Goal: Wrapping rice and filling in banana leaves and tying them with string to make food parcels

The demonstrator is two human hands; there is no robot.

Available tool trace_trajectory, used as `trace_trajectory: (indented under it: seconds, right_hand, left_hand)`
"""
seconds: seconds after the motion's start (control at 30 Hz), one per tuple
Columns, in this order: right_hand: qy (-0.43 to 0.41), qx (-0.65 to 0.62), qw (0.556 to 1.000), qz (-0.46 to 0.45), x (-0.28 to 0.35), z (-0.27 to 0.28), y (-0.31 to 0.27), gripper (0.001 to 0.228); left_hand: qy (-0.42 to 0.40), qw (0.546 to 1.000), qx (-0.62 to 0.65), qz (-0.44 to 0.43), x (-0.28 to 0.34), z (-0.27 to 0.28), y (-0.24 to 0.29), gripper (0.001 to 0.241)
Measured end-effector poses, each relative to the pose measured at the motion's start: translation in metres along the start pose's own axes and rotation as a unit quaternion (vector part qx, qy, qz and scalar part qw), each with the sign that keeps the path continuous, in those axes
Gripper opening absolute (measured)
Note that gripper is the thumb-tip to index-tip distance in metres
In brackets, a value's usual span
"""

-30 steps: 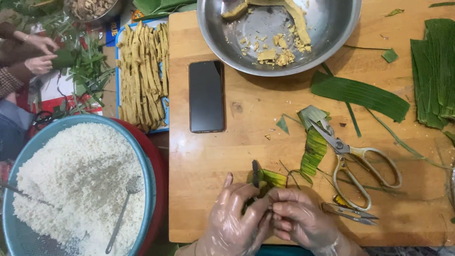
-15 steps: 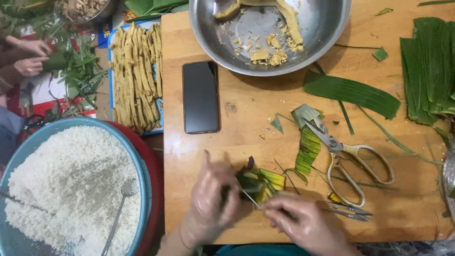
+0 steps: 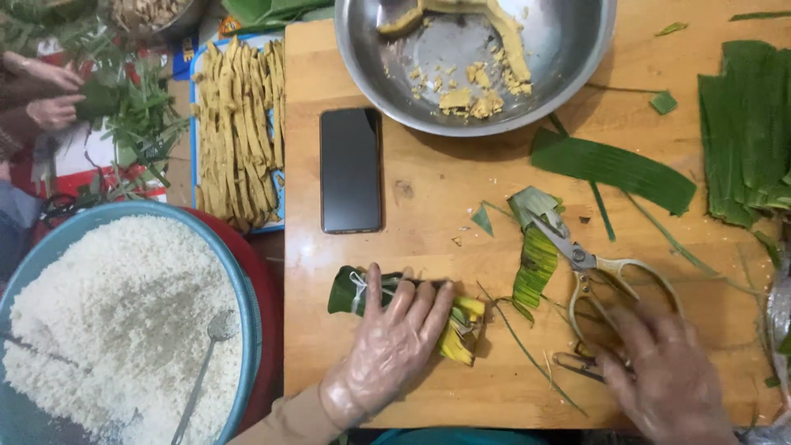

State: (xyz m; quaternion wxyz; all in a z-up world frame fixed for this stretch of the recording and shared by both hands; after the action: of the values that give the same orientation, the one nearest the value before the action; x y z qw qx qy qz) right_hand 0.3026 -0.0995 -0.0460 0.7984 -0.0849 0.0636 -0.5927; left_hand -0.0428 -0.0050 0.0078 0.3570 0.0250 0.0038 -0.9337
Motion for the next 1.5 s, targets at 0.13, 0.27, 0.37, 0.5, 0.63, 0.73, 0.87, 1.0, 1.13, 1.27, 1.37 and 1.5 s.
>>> trace_trajectory:
  seconds: [0.13,0.27,0.37,0.5,0.63,0.73,0.87,1.0,1.13,1.27,1.37,1.5]
  right_hand:
    - [-0.062,0.046,0.996,-0.034,-0.014,-0.004,0.016,0.044]
    - [0.041,0.009,0.997,-0.067,-0.022,0.002,0.017,0.069]
    - [0.012,0.074,0.991,-0.113,-0.039,0.014,0.015,0.083]
    - [-0.129,0.065,0.965,-0.219,-0.035,0.000,0.035,0.068]
    - [-0.110,-0.209,0.932,-0.273,-0.050,0.030,0.024,0.068]
    - [-0.052,-0.476,0.843,-0.245,-0.036,0.029,0.030,0.078]
    - [-0.276,-0.631,0.708,-0.156,-0.037,0.049,-0.004,0.128]
    - [-0.335,-0.218,0.916,0.050,-0.075,0.058,-0.026,0.125]
    - [-0.307,-0.244,0.914,0.106,-0.082,0.051,-0.039,0.118]
    - [-0.404,-0.241,0.872,-0.132,-0.077,0.060,-0.051,0.086]
    - [-0.471,-0.248,0.836,-0.132,-0.069,0.062,-0.048,0.055]
    - [-0.367,-0.323,0.870,0.063,-0.080,0.068,-0.060,0.049]
  left_hand:
    - [0.048,0.990,0.133,-0.019,-0.013,0.017,-0.012,0.050]
    - [0.196,0.928,0.315,-0.032,-0.005,0.073,-0.010,0.038]
    - [0.105,0.868,0.477,-0.093,-0.004,0.036,-0.010,0.087]
    - [0.114,0.852,0.506,-0.071,-0.007,0.027,-0.015,0.109]
    - [0.205,0.752,0.626,-0.008,-0.013,0.023,-0.031,0.054]
    - [0.081,0.613,0.780,0.101,-0.012,0.045,-0.029,0.024]
    - [0.003,0.509,0.851,0.133,-0.010,0.041,-0.024,0.027]
    - [-0.032,0.604,0.795,0.037,-0.010,0.025,-0.021,0.035]
    - [-0.080,0.563,0.822,-0.029,-0.011,0.027,-0.012,0.039]
    - [-0.102,0.605,0.790,-0.015,-0.014,0.034,-0.015,0.045]
    - [-0.150,0.561,0.814,0.008,-0.015,0.028,-0.013,0.044]
    - [-0.188,0.589,0.784,0.060,-0.018,0.023,-0.012,0.038]
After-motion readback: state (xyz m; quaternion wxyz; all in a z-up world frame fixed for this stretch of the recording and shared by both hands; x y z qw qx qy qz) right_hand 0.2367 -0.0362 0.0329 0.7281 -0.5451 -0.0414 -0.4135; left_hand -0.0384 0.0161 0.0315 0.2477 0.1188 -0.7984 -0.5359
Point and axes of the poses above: each hand's wrist, its own x-axis away from the middle knuckle, its own z-axis out of the back of the hand, y = z × x, the point moved 2 cm from there along -x, towards the middle knuckle, and after that the axes turned 9 degrees about -y, right-handed, at the moved point
